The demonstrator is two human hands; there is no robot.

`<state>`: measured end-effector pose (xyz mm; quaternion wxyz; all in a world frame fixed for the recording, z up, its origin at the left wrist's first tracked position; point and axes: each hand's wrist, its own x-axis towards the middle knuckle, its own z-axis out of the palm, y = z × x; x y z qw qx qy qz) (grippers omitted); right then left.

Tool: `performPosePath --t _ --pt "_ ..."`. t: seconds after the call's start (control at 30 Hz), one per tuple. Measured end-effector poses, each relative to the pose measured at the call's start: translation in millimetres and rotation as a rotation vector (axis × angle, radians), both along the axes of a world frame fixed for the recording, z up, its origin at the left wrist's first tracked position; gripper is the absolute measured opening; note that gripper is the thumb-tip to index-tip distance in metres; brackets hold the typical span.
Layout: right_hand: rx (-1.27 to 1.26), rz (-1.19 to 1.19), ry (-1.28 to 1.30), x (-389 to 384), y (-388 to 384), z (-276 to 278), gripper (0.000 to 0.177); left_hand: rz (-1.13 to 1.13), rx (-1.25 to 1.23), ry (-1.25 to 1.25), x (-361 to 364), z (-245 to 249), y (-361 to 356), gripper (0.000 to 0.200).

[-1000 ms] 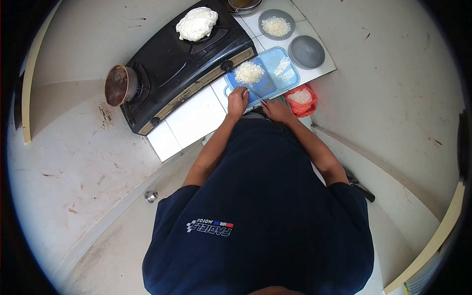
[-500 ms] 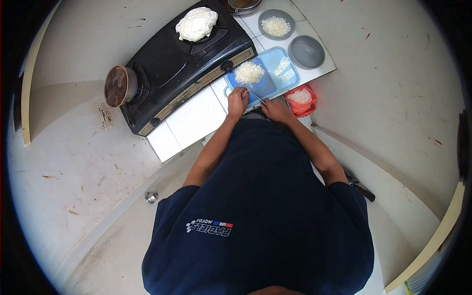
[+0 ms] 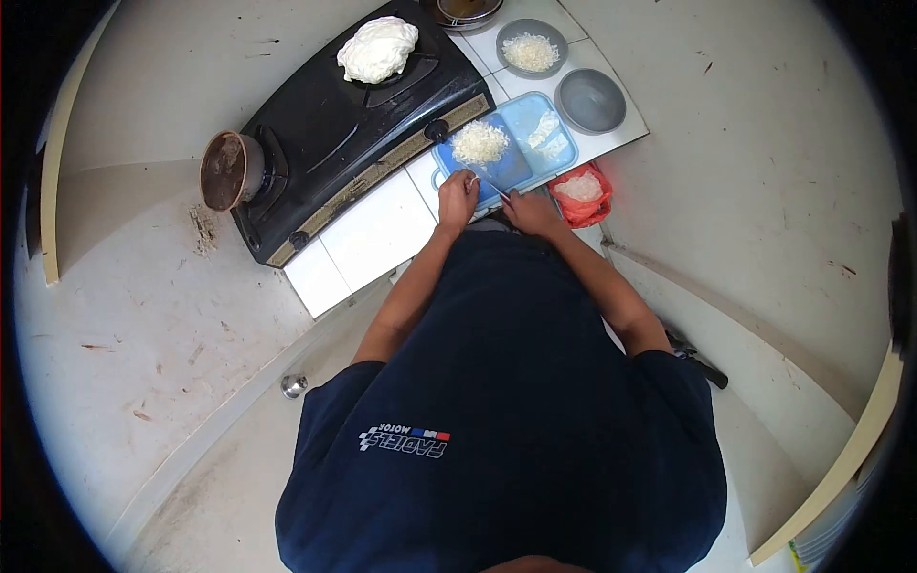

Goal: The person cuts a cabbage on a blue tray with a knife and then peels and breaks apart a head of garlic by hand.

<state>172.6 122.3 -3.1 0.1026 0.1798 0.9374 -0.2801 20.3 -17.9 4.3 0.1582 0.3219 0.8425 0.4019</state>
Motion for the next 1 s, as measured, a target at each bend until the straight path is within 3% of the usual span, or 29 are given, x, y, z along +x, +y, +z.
performPosePath --t 1.0 --pt "-0.005 0.02 0.083 -1 0 -7 0.039 -0.002 0.108 0.04 0 -5 0 0.007"
